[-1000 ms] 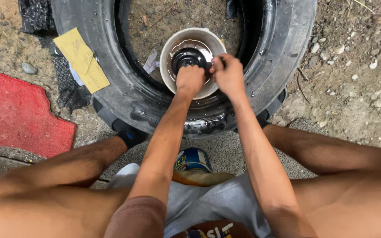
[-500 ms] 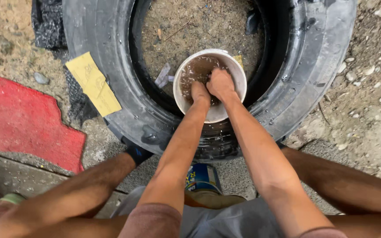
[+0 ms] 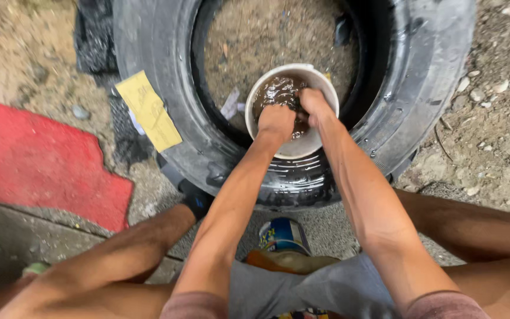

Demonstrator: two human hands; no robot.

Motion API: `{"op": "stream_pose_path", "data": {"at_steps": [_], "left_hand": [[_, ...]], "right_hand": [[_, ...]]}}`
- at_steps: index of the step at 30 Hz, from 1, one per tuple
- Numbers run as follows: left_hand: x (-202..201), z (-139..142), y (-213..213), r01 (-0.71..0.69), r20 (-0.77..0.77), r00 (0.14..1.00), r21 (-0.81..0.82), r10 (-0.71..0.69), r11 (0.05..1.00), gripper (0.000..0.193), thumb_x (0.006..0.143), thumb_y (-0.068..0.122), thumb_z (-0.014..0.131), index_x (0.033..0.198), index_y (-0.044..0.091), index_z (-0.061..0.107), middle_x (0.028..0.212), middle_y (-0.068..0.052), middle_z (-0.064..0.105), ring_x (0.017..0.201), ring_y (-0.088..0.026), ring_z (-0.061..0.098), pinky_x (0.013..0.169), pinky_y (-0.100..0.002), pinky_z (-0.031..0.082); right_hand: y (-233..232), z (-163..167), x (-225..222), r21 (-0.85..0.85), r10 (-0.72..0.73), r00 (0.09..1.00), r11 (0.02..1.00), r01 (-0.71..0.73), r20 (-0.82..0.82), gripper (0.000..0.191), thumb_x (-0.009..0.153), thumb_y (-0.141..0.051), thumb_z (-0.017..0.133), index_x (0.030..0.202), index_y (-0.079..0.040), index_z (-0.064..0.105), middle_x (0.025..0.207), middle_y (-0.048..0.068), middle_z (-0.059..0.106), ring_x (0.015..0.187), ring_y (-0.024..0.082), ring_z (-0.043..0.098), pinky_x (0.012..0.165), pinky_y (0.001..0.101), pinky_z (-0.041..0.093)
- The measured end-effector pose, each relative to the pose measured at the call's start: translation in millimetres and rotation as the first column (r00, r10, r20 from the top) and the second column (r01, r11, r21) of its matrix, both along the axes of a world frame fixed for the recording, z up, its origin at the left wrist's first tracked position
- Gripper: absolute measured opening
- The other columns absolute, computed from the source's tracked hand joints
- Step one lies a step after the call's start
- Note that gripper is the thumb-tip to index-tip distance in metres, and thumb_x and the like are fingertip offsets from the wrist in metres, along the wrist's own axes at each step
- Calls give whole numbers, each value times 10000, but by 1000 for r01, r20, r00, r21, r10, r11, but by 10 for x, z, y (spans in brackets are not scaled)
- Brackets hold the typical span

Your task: The person scrubs a metal ring with a yellow sponge while repeatedly dipping it into a bucket of water. The ring is held in the left hand and scrubbed with the right hand, then rinsed in the water before scrubbing continues.

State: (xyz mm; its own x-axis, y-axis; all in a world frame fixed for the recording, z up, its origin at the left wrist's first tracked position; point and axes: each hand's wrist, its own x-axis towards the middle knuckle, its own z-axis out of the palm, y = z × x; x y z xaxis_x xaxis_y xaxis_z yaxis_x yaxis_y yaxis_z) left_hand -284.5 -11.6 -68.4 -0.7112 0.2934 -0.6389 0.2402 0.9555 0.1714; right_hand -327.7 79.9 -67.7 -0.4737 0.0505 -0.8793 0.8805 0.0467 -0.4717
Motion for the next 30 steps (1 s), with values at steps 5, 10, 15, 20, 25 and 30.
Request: {"op": "stream_pose_path", "data": {"at_steps": [5,10,15,20,25,30], "left_hand": [[261,352,-226,-386,24,917,304,398,871,264,808,281,773,984,85,783,974,-175,741,950,-347,707,845,-424,533],[784,398,-243,-595,262,769,628,583,503,243,863,238,698,932,11,751,733,-124,717,694,-225,682,677,-360,506],[1219,465,-141,-584,458,605,812,651,-29,493,1038,394,655,851,-63,658,758,-29,572,765,-138,478,702,-334,376],[1607,648,44,-551,639,384,738,666,-390,714,1056,616,411,1031,-32,712,931,-31,680,862,-101,586,769,-288,488],[1981,762,140,-524,781,213,599,587,-606,827,982,696,299,1063,-18,707,943,-28,710,848,-116,629,779,-295,523],[2149,704,187,-563,686,256,678,681,-472,1000,951,785,143,829,-19,726,702,15,607,649,-90,476,605,-278,392]], "right_hand": [[20,91,275,-376,-477,878,809,451,26,241,992,-169,429,1038,-51,634,904,131,661,785,295,656,696,554,593],[128,363,459,-574,-385,921,740,350,64,223,1016,-180,476,1018,-33,644,936,128,690,827,272,676,797,439,593],[192,786,749,-583,-312,945,788,197,-102,182,1016,-170,540,999,-43,671,919,85,700,817,212,672,756,376,573],[117,1017,1206,-544,-293,904,835,82,-312,238,1047,-204,535,969,-33,681,920,89,710,799,184,679,750,332,567],[124,1129,1632,-408,-261,863,910,70,-433,397,1069,-330,503,949,-9,704,894,70,710,766,131,668,720,291,582],[256,1330,1914,26,3,798,1000,16,-603,333,1046,-311,618,1005,-16,767,812,8,681,696,71,569,620,244,462]]}}
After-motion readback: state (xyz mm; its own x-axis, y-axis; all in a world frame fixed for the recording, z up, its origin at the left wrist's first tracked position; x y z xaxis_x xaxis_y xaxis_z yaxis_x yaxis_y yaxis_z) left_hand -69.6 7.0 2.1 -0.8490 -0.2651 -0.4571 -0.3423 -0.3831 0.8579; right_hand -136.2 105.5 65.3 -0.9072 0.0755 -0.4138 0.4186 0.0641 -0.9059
